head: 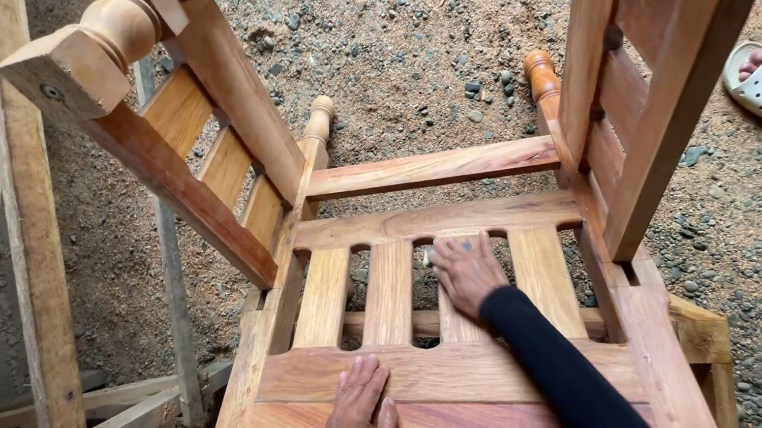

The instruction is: The person sands the seat and frame of a wooden chair using a sanding block. They work on the slats, edges, and curved parts of the seat, then move to the side rails and legs of the chair.

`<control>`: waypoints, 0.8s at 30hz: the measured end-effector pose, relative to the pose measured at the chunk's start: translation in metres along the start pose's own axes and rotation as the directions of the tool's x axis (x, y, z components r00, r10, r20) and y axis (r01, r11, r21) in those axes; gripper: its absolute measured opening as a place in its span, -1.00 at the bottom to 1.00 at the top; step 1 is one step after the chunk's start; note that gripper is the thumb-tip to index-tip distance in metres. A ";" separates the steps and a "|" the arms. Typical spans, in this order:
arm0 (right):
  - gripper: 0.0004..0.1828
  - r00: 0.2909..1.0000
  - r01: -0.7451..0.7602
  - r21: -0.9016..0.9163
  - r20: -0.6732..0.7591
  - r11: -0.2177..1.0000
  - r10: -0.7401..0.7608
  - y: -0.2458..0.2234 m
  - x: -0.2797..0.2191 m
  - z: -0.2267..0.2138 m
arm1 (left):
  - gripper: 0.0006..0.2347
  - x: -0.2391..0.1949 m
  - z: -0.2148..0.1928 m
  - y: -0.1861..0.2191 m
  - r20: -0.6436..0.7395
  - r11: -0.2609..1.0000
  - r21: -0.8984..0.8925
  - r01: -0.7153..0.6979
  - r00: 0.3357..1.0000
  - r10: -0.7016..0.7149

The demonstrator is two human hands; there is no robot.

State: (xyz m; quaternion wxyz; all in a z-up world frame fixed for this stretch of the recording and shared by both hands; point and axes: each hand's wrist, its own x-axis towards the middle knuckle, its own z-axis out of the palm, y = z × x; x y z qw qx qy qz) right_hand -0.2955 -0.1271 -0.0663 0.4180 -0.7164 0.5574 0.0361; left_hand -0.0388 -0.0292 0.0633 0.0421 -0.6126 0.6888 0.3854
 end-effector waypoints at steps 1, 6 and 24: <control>-0.42 0.999 -0.034 -0.082 -0.030 0.996 0.031 -0.001 0.007 0.005 | -0.60 -0.002 0.000 0.000 -0.042 0.999 -0.010 -0.048 0.998 0.048; -0.39 0.986 0.153 -0.240 -0.027 0.958 -0.165 -0.022 -0.076 0.009 | -0.62 -0.003 -0.002 -0.002 -0.065 0.998 0.005 -0.069 0.995 0.069; -0.32 0.990 0.001 0.024 0.140 1.000 -0.004 -0.030 -0.094 -0.009 | -0.59 -0.002 0.003 -0.008 -0.053 0.998 -0.017 -0.066 0.997 0.065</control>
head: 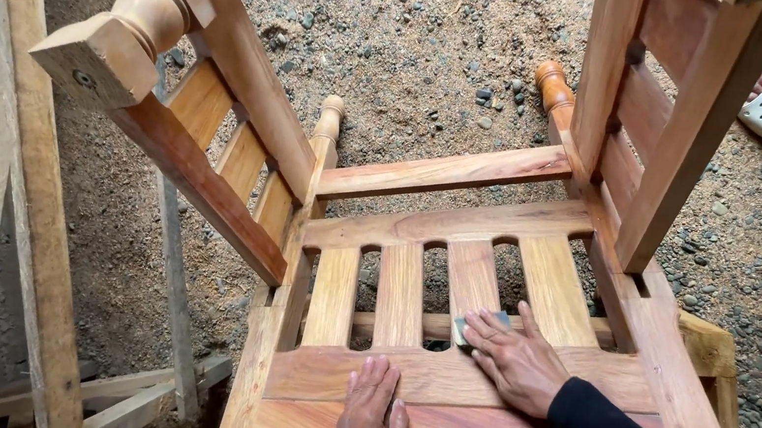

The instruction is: The person sands the seat and frame of a wooden chair using a sanding block. They work on the slats, edges, and curved parts of the seat, then move to the side rails and legs of the chair.

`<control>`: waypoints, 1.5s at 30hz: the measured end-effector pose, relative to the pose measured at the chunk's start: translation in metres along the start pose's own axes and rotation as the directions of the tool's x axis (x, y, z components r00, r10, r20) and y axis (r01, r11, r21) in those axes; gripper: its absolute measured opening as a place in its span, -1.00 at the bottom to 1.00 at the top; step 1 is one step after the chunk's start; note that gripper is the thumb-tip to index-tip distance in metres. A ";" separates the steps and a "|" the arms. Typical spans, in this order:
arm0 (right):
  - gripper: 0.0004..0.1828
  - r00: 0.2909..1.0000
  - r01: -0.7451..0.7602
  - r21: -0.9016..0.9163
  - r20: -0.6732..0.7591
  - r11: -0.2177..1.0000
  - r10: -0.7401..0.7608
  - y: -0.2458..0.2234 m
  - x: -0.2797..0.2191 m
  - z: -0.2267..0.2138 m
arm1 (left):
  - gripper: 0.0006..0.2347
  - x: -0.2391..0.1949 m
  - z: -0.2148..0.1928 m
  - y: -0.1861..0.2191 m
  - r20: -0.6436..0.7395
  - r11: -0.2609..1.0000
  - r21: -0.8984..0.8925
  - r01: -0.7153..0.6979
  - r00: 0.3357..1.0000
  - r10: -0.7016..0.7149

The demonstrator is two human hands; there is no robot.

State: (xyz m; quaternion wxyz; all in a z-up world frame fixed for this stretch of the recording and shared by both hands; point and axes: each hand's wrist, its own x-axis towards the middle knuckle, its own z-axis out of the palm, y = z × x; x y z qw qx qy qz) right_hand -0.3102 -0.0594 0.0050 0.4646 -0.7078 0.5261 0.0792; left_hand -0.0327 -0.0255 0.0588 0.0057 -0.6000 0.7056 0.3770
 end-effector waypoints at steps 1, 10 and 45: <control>-0.35 0.999 -0.008 0.029 -0.049 1.000 0.009 0.005 0.006 0.003 | -0.60 0.000 -0.001 0.000 -0.008 1.000 -0.003 0.002 1.000 -0.002; -0.38 0.952 -0.162 0.024 -0.258 0.987 0.162 0.053 0.096 0.031 | -0.59 -0.007 -0.001 -0.003 0.001 1.000 0.008 -0.001 1.000 0.001; -0.62 0.881 0.405 0.580 -0.039 -0.707 0.472 -0.110 -0.082 0.076 | -0.59 -0.015 0.006 0.100 0.020 0.286 -0.958 0.013 1.000 0.021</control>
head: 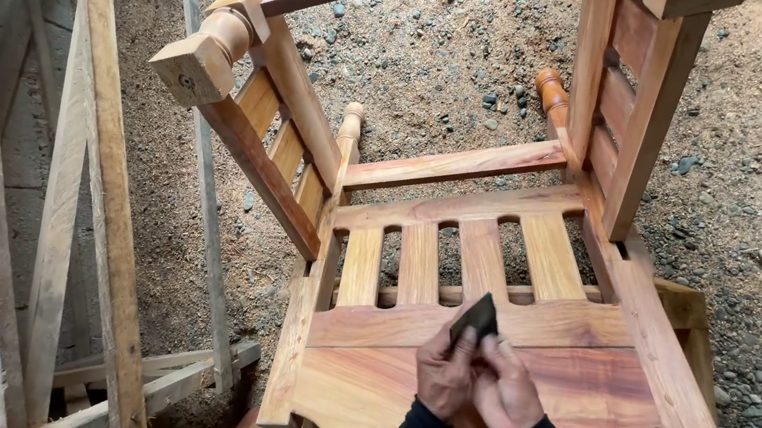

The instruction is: The person sands the seat and frame of a wooden chair using a sanding block. They work on the slats, edges, and curved parts of the seat, then move to the side rails and legs of the chair.

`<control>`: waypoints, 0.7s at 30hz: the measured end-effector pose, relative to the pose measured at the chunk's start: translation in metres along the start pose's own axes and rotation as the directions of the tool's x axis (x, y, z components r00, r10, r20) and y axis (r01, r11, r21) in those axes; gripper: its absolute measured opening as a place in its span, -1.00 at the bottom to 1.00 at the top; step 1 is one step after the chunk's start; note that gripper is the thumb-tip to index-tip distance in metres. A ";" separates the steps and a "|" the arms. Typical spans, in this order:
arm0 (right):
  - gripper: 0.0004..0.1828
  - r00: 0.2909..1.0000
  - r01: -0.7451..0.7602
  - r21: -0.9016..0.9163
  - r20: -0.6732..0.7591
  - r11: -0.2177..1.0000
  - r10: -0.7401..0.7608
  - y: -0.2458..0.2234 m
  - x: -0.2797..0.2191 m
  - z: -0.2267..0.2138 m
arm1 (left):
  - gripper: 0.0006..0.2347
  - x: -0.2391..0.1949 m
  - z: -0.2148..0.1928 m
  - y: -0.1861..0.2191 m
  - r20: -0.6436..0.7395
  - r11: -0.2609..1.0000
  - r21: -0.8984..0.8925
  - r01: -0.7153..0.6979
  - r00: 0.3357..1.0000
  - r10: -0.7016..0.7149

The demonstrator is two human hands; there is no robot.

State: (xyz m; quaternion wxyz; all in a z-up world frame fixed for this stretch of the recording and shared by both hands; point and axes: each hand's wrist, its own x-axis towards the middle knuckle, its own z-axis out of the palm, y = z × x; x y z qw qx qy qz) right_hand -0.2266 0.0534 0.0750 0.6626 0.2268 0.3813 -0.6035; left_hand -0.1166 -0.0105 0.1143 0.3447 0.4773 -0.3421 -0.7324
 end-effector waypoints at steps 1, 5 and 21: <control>-0.61 1.000 -0.021 -0.181 -0.010 0.983 0.019 -0.001 -0.008 -0.001 | -0.59 0.002 -0.004 0.016 0.006 0.970 0.131 -0.206 0.978 0.207; -0.63 0.921 0.271 -0.920 0.163 0.281 -0.354 -0.068 -0.069 0.029 | -0.45 0.022 -0.082 0.034 0.173 0.155 0.950 -0.272 0.868 0.465; -0.18 0.703 -0.619 -0.664 -0.233 -0.418 -0.672 -0.166 -0.053 -0.080 | -0.76 0.207 -0.118 -0.067 0.292 -0.011 0.956 -0.293 0.947 0.130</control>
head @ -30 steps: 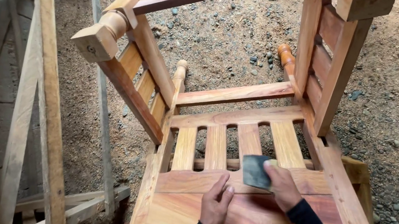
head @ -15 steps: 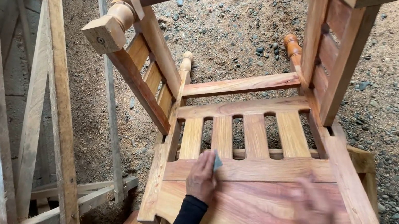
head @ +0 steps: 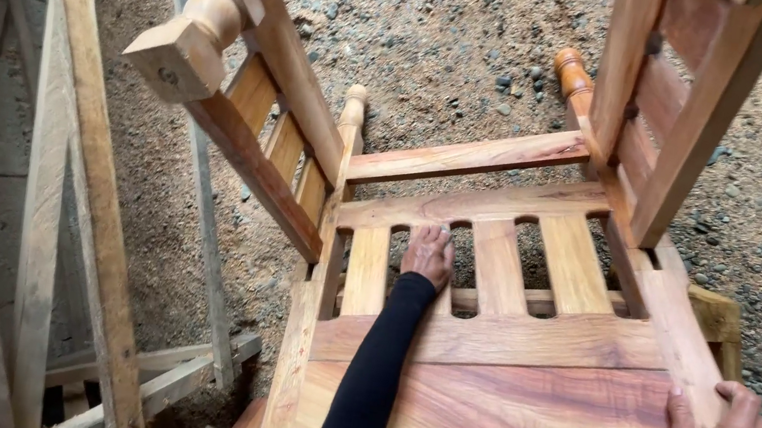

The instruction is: The person sands the seat and frame of a wooden chair using a sanding block. They work on the slats, edges, and curved parts of the seat, then move to the side rails and legs of the chair.

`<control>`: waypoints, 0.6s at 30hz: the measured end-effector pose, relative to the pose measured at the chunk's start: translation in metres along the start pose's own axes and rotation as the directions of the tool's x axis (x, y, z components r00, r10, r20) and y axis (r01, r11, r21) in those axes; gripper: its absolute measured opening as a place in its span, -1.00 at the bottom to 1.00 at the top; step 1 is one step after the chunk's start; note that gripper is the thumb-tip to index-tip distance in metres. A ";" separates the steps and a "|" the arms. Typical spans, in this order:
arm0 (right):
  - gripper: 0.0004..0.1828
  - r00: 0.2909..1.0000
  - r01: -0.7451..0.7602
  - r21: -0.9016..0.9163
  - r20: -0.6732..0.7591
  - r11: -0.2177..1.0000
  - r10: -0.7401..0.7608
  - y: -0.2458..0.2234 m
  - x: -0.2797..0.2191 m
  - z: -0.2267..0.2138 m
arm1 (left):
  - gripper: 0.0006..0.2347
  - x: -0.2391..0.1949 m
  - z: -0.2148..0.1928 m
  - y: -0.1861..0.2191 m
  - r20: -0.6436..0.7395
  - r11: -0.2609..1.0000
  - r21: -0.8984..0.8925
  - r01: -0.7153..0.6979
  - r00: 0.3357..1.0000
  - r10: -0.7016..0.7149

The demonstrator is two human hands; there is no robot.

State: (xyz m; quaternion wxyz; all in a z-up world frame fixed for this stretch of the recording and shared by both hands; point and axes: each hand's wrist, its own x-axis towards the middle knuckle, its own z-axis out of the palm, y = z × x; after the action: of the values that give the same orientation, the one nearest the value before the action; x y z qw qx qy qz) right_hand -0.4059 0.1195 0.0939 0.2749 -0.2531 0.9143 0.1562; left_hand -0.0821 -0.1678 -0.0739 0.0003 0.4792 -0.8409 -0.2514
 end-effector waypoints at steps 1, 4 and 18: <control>-0.16 0.999 -0.024 0.038 0.036 0.999 0.023 -0.003 -0.001 -0.007 | -0.75 -0.004 -0.009 0.008 -0.046 0.998 -0.055 -0.036 0.998 0.034; -0.09 0.993 -0.089 0.055 0.079 0.995 0.084 -0.005 0.001 -0.014 | -0.71 -0.061 -0.061 0.055 -0.054 0.992 -0.104 -0.066 0.997 0.060; -0.08 0.994 0.011 0.166 -0.108 0.986 0.007 0.003 0.002 0.009 | -0.73 -0.006 0.018 -0.002 0.078 0.999 -0.035 0.005 0.997 -0.002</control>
State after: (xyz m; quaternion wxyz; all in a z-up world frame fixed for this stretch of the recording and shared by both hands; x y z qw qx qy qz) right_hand -0.4050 0.1251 0.0864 0.2452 -0.2384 0.9375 0.0648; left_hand -0.0812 -0.1560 -0.0895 -0.0245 0.4702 -0.8350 -0.2849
